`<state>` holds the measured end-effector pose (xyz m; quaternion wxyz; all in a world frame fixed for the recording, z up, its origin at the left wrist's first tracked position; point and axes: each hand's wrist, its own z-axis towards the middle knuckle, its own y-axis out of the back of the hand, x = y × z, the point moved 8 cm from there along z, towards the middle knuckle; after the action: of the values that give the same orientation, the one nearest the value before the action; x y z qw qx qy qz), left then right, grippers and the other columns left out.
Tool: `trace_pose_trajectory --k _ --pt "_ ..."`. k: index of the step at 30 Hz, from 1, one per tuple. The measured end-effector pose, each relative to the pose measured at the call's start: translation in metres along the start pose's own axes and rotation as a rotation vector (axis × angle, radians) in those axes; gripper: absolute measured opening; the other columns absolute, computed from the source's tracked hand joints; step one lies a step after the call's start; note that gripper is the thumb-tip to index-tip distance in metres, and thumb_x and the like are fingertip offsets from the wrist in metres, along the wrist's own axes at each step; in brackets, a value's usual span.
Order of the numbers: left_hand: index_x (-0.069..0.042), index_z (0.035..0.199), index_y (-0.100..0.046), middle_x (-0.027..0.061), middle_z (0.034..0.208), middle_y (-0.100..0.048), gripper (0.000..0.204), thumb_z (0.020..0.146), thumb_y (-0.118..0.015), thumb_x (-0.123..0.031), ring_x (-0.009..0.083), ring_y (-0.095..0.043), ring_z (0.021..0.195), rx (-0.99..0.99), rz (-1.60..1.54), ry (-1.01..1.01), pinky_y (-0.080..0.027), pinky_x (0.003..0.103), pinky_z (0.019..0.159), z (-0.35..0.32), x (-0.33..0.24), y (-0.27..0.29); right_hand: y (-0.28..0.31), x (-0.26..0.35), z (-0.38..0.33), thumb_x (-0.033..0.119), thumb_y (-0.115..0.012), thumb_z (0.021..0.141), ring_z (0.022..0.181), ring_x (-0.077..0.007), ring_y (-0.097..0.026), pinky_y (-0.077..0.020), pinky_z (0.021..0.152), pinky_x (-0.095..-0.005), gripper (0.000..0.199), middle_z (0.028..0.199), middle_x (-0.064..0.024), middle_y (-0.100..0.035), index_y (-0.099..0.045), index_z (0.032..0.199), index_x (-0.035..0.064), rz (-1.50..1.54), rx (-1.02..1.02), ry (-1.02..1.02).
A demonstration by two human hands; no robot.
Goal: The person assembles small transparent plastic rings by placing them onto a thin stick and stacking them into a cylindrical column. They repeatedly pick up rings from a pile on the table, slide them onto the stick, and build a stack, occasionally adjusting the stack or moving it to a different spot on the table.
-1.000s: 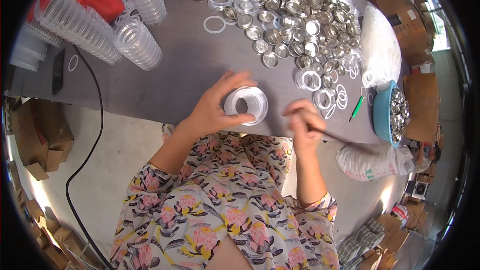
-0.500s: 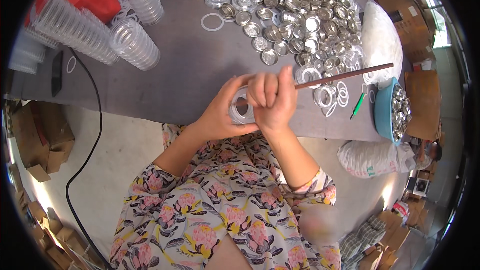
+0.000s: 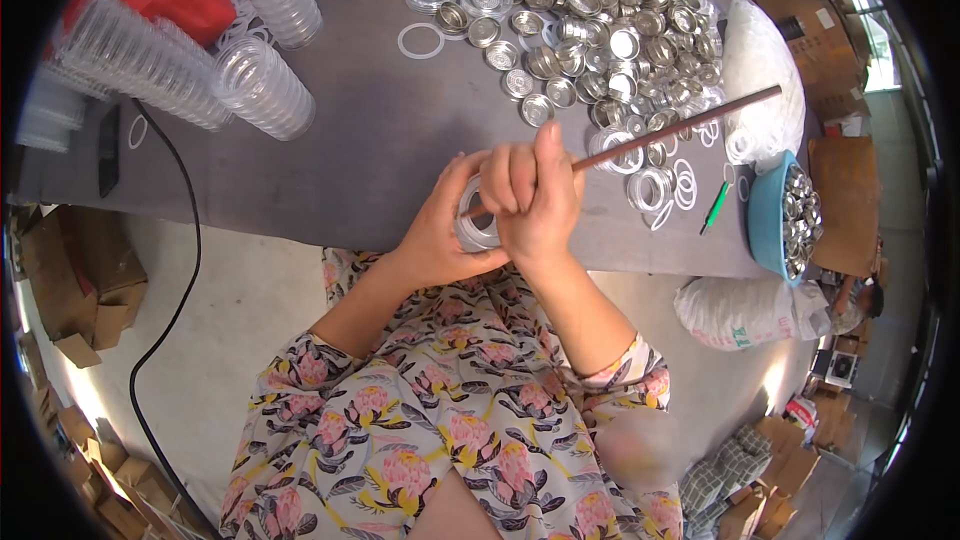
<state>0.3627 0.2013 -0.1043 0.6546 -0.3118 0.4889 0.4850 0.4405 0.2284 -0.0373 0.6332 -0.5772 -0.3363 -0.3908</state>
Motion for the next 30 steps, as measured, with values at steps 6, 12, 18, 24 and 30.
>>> trace_pose_trajectory --k 6,12,18,24,30 --pt "-0.003 0.132 -0.030 0.0138 0.123 -0.045 0.089 0.060 -0.082 -0.015 0.0257 -0.046 0.117 -0.030 -0.087 0.046 -0.036 0.038 0.098 0.000 0.006 0.000 0.034 0.030 0.016 0.034 -0.037 0.098 0.038 -0.0108 -0.024 -0.0182 0.037 -0.0255 0.054 0.044 0.0011 -0.028 -0.028 0.048 0.0124 -0.065 -0.134 0.146" --pt "-0.003 0.133 -0.030 0.0118 0.124 -0.045 0.087 0.063 -0.081 -0.012 0.0213 -0.046 0.116 -0.011 -0.187 0.059 -0.036 0.034 0.097 -0.001 0.006 -0.004 0.173 0.050 -0.003 0.033 -0.043 0.096 0.040 -0.0108 -0.031 -0.0213 0.039 -0.0257 0.050 0.047 -0.0004 -0.039 -0.047 0.053 0.0072 -0.532 -0.574 0.070" --pt "-0.003 0.133 -0.027 0.0109 0.126 -0.044 0.084 0.065 -0.076 -0.006 0.0194 -0.046 0.116 0.008 -0.162 0.014 -0.037 0.034 0.097 0.001 -0.003 -0.006 0.187 0.022 -0.007 0.024 -0.059 0.080 0.081 -0.0318 -0.063 -0.0494 0.072 -0.0389 0.024 0.091 -0.0180 -0.064 -0.068 0.092 0.0051 -1.701 -0.463 0.082" --pt "-0.003 0.132 -0.028 0.0108 0.126 -0.044 0.083 0.065 -0.076 -0.006 0.0193 -0.046 0.116 0.004 -0.154 0.032 -0.038 0.034 0.097 0.000 -0.001 -0.005 0.187 0.014 0.009 0.022 -0.057 0.080 0.081 -0.0339 -0.063 -0.0495 0.072 -0.0404 0.026 0.086 -0.0204 -0.065 -0.067 0.096 0.0044 -1.629 -0.407 -0.141" --pt "-0.003 0.131 -0.028 0.0108 0.125 -0.045 0.082 0.064 -0.076 -0.006 0.0196 -0.046 0.116 0.013 -0.126 0.017 -0.038 0.034 0.097 0.001 0.000 -0.005 0.199 0.011 0.012 0.019 -0.056 0.079 0.076 -0.0359 -0.063 -0.0492 0.070 -0.0410 0.026 0.078 -0.0212 -0.064 -0.068 0.096 0.0034 -1.484 -0.446 -0.191"
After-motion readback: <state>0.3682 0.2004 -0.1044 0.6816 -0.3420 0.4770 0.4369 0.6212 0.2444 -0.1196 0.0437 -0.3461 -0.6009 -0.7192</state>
